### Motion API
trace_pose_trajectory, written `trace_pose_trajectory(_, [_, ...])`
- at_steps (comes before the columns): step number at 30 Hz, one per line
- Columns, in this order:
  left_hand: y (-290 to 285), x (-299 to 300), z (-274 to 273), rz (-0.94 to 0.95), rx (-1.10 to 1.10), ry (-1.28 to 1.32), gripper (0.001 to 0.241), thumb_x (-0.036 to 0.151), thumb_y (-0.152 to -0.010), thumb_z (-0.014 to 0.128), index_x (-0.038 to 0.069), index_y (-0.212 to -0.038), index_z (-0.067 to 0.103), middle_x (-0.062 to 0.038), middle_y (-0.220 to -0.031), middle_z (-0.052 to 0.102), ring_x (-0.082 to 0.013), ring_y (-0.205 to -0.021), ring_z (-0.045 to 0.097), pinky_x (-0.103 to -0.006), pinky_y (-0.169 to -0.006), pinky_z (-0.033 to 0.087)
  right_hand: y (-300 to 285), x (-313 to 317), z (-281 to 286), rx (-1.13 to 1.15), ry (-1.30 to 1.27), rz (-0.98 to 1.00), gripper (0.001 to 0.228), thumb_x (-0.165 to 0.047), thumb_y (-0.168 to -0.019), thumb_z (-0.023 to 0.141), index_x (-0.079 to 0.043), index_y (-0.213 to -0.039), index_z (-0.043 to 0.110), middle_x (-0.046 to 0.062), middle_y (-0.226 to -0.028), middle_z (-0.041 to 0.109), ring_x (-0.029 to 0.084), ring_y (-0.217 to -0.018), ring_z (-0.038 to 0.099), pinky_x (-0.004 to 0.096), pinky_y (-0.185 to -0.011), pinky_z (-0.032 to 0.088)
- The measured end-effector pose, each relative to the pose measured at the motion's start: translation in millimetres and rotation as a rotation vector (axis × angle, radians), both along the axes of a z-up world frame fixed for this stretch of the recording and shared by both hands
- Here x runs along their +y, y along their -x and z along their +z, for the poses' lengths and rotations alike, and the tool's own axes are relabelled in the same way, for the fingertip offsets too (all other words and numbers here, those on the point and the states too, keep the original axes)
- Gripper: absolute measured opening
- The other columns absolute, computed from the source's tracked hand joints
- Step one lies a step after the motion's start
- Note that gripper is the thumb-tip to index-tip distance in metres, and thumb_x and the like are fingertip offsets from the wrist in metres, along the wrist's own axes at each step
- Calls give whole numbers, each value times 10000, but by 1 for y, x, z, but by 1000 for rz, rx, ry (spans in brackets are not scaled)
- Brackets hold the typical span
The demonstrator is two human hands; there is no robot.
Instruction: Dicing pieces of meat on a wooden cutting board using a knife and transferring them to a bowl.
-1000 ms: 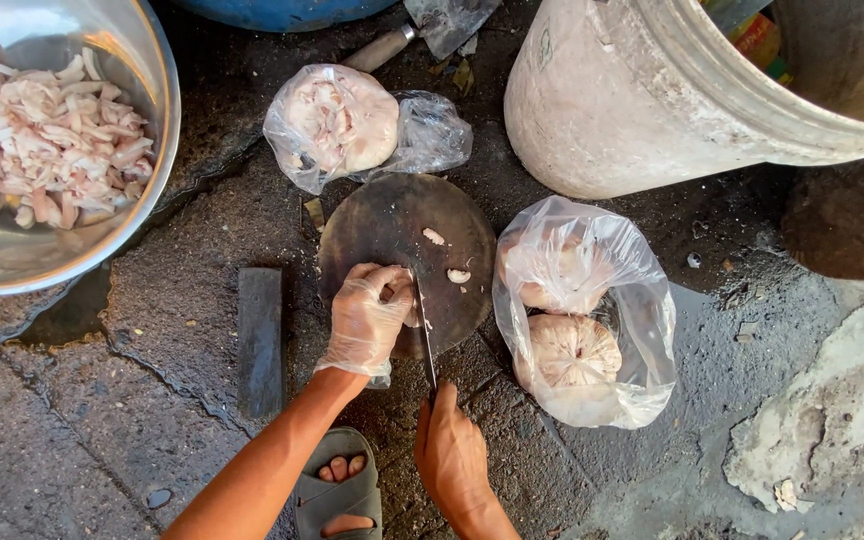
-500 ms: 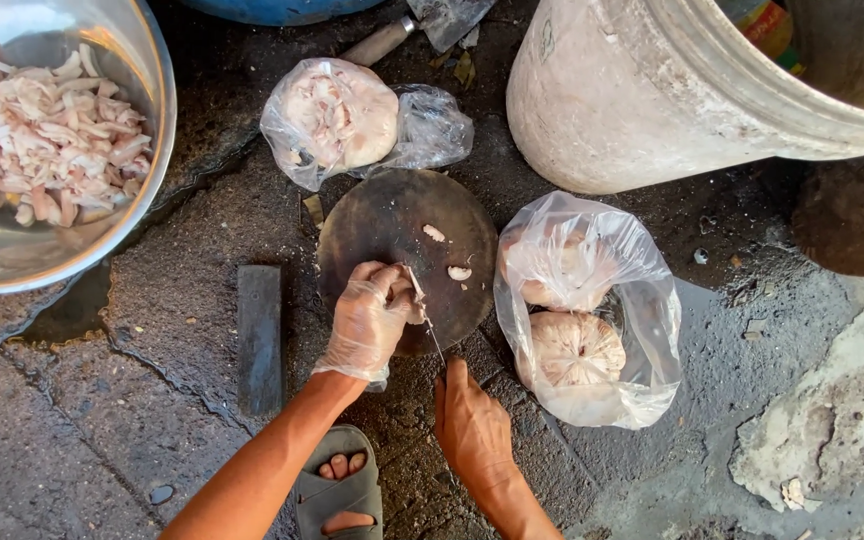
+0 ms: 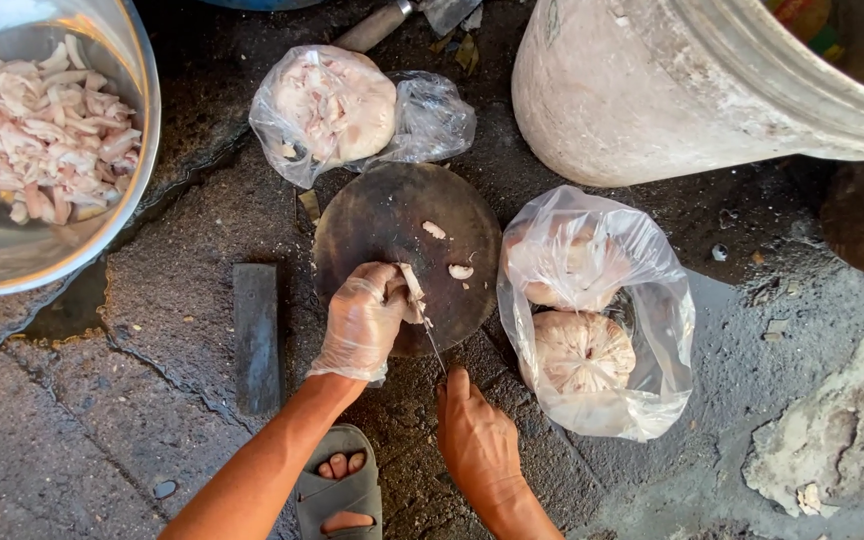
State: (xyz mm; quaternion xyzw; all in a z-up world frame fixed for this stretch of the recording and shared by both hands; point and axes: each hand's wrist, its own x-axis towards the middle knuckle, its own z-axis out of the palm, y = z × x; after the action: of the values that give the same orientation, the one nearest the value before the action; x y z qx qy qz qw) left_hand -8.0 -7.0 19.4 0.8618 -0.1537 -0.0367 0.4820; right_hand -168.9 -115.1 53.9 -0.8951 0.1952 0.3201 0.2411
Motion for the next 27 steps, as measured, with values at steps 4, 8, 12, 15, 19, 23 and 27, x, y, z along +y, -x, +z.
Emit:
trace_pose_trajectory(4, [2,1,-1,1,64,34,126,-56,-902,677,45,-955,733,-116,-1006,675,-171,-558,746,-238,-539,670,3,-2,-10,38,-8,49,153,-291,-1146,343,-171,-1096,422,-96,-634,498,51,-448,423,237,-409,459])
trace_pose_trajectory(8, [5,-2,11,-44,20,-60,247,-108,-850,698,0,-1070,722,-131,-1062,687,-183,-707,745,-260,-667,687,-4,-8,0,75,-2,67,173,-334,-1147,351,-174,-1096,392,-55,-660,556,97,-479,489,294,-465,510])
trace_pose_trajectory(12, [16,-3,-3,-36,-20,-193,641,0,-736,855,-24,-1319,590,-184,-1269,565,-292,-1081,646,-290,-1008,575,-12,-17,16,55,-54,37,192,-337,-1141,323,-183,-1086,423,-59,-612,577,110,-472,520,306,-477,520])
trace_pose_trajectory(15, [21,-3,-6,-33,-8,-307,689,82,-749,852,5,-1364,551,-199,-1309,504,-331,-1156,559,-368,-1054,528,-11,-26,13,48,-57,75,180,-316,-1139,322,-170,-1149,428,-76,-599,552,78,-455,493,258,-450,501])
trace_pose_trajectory(19, [10,-12,35,403,954,464,287,219,-1036,526,141,-1312,516,-102,-1293,401,-186,-935,516,-313,-692,491,-7,-25,8,-27,-36,80,152,-293,-1135,338,-169,-1149,425,-87,-596,509,66,-448,455,248,-426,479])
trace_pose_trajectory(23, [10,9,9,-111,378,-68,521,-108,-848,517,61,-1339,563,-111,-1313,468,-207,-1022,551,-288,-812,601,0,-13,0,-30,11,82,165,-303,-1140,339,-156,-1148,412,-79,-594,515,72,-438,443,248,-406,454])
trace_pose_trajectory(27, [6,4,11,-118,78,-250,454,54,-842,742,-10,-1275,621,-175,-1255,586,-317,-1095,635,-375,-1028,551,-1,1,3,-43,4,2,193,-324,-1132,340,-154,-1143,433,-73,-612,514,89,-445,449,280,-406,460])
